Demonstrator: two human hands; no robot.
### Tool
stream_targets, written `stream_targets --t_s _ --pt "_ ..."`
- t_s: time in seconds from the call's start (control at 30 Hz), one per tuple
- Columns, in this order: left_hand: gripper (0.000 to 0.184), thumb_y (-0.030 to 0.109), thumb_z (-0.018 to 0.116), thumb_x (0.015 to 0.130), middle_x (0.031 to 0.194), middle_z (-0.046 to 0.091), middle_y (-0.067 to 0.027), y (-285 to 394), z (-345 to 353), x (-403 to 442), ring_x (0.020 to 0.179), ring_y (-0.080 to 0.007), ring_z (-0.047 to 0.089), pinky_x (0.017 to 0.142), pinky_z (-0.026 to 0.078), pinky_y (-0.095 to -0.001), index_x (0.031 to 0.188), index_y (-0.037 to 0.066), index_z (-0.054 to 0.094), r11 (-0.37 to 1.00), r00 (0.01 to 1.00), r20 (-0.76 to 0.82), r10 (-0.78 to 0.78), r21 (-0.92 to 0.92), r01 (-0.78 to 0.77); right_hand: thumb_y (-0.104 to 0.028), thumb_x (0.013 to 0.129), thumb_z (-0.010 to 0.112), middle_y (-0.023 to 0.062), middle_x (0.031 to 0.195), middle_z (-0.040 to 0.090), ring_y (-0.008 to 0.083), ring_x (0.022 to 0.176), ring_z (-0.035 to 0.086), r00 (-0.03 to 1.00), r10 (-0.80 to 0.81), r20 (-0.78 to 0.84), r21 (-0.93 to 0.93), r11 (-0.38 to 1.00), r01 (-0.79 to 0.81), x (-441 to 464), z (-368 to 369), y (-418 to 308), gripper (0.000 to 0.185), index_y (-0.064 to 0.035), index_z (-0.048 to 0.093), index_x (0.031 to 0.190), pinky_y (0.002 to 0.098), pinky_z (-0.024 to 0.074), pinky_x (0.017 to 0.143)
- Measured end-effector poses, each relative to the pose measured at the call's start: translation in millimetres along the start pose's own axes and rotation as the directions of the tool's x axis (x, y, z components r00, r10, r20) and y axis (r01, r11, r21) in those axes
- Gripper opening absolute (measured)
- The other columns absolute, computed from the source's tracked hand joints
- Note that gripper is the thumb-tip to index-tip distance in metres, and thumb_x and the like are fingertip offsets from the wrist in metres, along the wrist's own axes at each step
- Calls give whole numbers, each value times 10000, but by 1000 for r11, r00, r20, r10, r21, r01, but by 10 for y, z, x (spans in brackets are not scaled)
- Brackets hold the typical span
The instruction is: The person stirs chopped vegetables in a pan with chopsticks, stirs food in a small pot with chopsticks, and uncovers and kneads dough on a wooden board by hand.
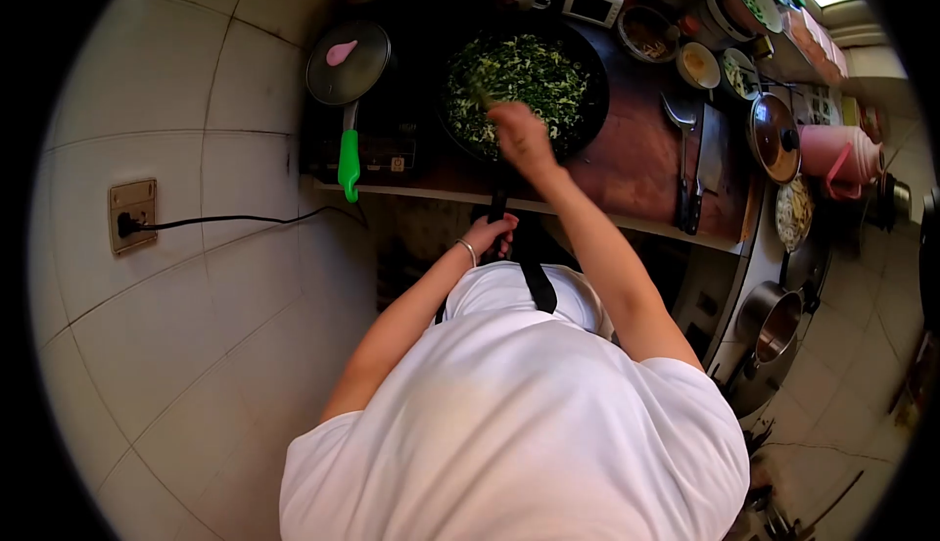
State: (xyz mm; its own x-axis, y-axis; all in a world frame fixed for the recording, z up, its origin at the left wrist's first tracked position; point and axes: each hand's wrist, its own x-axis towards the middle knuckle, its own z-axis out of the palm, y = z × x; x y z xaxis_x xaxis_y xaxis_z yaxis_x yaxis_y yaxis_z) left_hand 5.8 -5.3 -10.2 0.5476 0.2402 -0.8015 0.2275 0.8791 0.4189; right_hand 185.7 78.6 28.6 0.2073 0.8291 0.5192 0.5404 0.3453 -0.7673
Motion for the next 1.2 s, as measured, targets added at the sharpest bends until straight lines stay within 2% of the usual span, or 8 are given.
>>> stream_targets --t_s 0.07,0.17,0.27,0.33,0.47,0.87,1.0,1.2 --pt "249 212 643 844 686 554 -32 -19 22 -6 499 -129 532 442 445 -279 1032 71 562 998 998 -40 57 27 -56 58 811 612 141 868 646 296 787 648 990 41 -137 24 999 -38 162 -227 275 150 -34 644 925 318 508 679" --pt "249 196 646 849 688 553 -39 -58 -11 24 485 -133 527 422 440 -286 1035 58 553 992 993 -26 119 37 -118 -21 887 603 38 888 697 82 801 624 922 377 -91 209 912 -352 374 -661 288 127 -12 688 980 217 477 683" --pt "242 203 639 861 690 552 -41 -44 12 5 480 -134 525 411 438 -288 1032 56 550 989 989 -55 136 72 -132 -64 892 610 37 881 698 79 786 622 884 443 -149 185 891 -415 497 -938 304 140 -24 692 996 217 484 694" --pt "224 201 629 870 680 547 -37 -31 45 -18 478 -135 525 404 438 -291 1022 56 551 990 989 -68 131 69 -126 -83 892 617 36 892 699 88 813 632 877 450 -170 121 892 -435 431 -833 537 145 -19 686 1001 226 486 702" --pt "213 206 630 867 652 538 -27 -48 -8 52 474 -135 523 410 433 -289 996 53 558 979 983 -40 179 109 -174 23 857 603 100 928 681 180 818 654 994 93 -65 147 986 -82 270 -254 536 168 -47 671 993 258 495 704" --pt "211 251 655 853 621 527 -22 -59 -19 67 457 -142 515 428 428 -292 942 75 578 977 986 -48 163 148 -154 42 799 598 152 1044 623 329 853 641 937 162 310 -90 986 -141 -493 -300 -563 188 -46 630 962 352 517 726" --pt "226 254 656 853 628 526 -23 -38 2 47 455 -141 510 427 426 -292 953 68 574 984 987 -25 161 84 -158 37 825 594 133 935 661 251 835 665 985 138 108 -71 989 -131 -430 -874 -92 149 -30 643 949 293 519 715" --pt "254 264 651 863 655 504 -10 25 49 -37 475 -121 489 418 409 -288 1014 83 557 986 989 -21 145 86 -143 24 861 600 82 928 690 137 856 640 889 441 -119 211 887 -412 -80 -1156 41 94 16 657 934 241 490 738"
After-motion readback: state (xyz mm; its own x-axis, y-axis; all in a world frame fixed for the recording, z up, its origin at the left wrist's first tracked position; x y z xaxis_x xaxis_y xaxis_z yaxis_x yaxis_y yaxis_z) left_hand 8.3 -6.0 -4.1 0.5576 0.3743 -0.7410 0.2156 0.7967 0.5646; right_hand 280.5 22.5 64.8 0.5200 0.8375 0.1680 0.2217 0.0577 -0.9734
